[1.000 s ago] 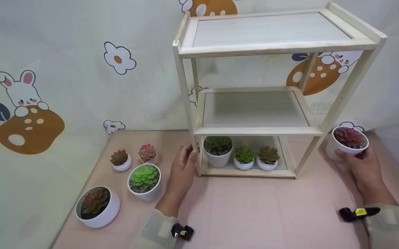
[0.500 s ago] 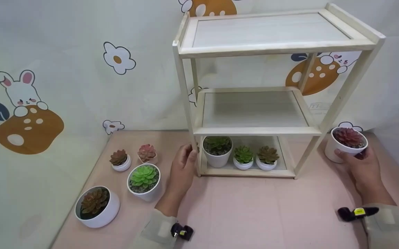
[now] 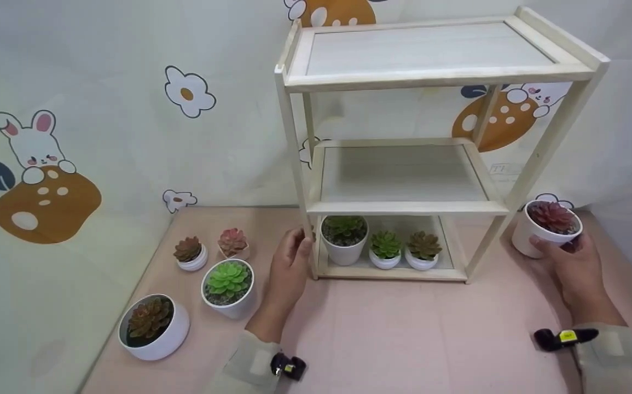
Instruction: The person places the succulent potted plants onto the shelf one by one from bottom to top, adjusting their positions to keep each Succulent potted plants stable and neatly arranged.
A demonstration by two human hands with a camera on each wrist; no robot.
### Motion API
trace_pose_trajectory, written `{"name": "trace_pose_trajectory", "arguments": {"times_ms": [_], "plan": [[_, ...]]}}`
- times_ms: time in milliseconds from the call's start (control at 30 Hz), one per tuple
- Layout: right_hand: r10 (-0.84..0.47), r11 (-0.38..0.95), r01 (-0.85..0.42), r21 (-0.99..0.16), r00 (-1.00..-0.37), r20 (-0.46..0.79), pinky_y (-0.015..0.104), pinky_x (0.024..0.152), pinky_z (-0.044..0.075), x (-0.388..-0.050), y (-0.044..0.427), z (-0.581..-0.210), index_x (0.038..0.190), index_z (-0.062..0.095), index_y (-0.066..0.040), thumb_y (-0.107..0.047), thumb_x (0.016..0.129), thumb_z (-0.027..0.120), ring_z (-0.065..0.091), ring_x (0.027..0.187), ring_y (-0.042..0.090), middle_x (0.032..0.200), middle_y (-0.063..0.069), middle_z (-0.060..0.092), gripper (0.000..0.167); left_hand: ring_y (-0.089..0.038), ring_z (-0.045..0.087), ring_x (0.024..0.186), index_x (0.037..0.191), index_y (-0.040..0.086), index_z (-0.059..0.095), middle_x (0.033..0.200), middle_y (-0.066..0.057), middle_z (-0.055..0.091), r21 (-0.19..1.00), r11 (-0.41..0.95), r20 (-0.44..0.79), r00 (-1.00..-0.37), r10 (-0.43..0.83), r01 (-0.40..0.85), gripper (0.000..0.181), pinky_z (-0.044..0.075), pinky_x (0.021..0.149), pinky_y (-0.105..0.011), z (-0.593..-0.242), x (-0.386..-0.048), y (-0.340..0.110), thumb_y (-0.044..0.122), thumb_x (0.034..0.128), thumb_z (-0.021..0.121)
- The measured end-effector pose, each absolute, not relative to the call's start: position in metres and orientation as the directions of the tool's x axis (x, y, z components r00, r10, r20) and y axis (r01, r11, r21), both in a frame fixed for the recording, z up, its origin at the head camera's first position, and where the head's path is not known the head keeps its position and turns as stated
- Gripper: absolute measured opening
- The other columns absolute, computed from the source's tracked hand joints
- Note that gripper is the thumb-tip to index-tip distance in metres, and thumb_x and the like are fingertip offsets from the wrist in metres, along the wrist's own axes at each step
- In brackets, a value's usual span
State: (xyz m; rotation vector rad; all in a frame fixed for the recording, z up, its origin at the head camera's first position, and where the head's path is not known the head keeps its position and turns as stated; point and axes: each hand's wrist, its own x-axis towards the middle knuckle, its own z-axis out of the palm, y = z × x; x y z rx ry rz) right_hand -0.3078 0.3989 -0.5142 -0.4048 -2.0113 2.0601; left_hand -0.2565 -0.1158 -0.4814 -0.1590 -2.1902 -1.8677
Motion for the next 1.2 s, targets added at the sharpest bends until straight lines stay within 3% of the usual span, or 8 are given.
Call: {"name": "trace_pose_trajectory", "arguments": {"times_ms": [200,300,467,633,800,1200], "plan": [[0.335,-0.052,-0.001,-0.999,-0.942,-0.017,0.006,0.114,0.033,-0.303,0.399,-0.511,0.164,0.03,-0.027,-0.01,0.09,0.082,0.028,0.154,0.006,0.166,-0.002,0.035,0.092,-0.03,0.052,0.141,0.141,0.002,0.055,0.141,-0.019,0.06,0.948,0.178,0.279,-0.957,-0.075,0.262,0.042,0.042,0.121,-0.046,-0.482,-0.257,-0.115,0.03,0.1092,0.053],[0.321,-0.072,-0.016,-0.997,-0.947,-0.008,0.004,0.106,0.04,-0.299,0.4,-0.51,0.163,0.031,-0.026,-0.01,0.089,0.082,0.032,0.151,0.008,0.163,0.0,0.037,0.091,-0.03,0.052,0.141,0.141,0.003,0.055,0.142,-0.018,0.06,0.947,0.187,0.279,-0.957,-0.074,0.262,0.043,0.043,0.121,-0.046,-0.481,-0.257,-0.115,0.031,0.109,0.053],[0.289,-0.191,-0.126,-0.974,-0.955,0.067,0.007,0.094,0.051,-0.295,0.397,-0.505,0.157,0.04,-0.021,0.001,0.089,0.078,0.048,0.135,0.008,0.145,-0.002,0.052,0.081,-0.028,0.053,0.14,0.141,0.005,0.056,0.141,-0.018,0.061,0.949,0.164,0.284,-0.956,-0.071,0.27,0.041,0.043,0.12,-0.046,-0.481,-0.258,-0.114,0.031,0.1084,0.054],[0.238,-0.282,-0.207,-0.937,-0.961,0.14,0.012,0.092,0.055,-0.291,0.394,-0.497,0.15,0.046,-0.018,0.013,0.091,0.069,0.058,0.12,0.002,0.133,-0.008,0.059,0.071,-0.028,0.055,0.135,0.141,0.004,0.056,0.137,-0.02,0.061,0.95,0.128,0.295,-0.953,-0.069,0.285,0.041,0.045,0.117,-0.048,-0.482,-0.259,-0.114,0.027,0.1079,0.055],[0.218,-0.197,-0.213,-0.957,-0.961,0.169,0.006,0.093,0.05,-0.287,0.394,-0.489,0.151,0.047,-0.021,0.012,0.092,0.068,0.056,0.119,-0.002,0.131,-0.014,0.059,0.07,-0.028,0.056,0.134,0.141,0.004,0.056,0.135,-0.016,0.063,0.95,0.153,0.286,-0.955,-0.081,0.272,0.042,0.046,0.118,-0.048,-0.482,-0.258,-0.115,0.03,0.1082,0.054],[0.145,-0.12,-0.25,-0.961,-0.962,0.232,0.006,0.092,0.05,-0.279,0.381,-0.471,0.151,0.047,-0.019,0.011,0.094,0.066,0.055,0.119,0.0,0.133,-0.012,0.059,0.067,-0.031,0.054,0.14,0.14,0.003,0.056,0.14,-0.018,0.061,0.948,0.173,0.283,-0.956,-0.077,0.267,0.042,0.044,0.12,-0.046,-0.482,-0.257,-0.117,0.03,0.1086,0.054]]}}
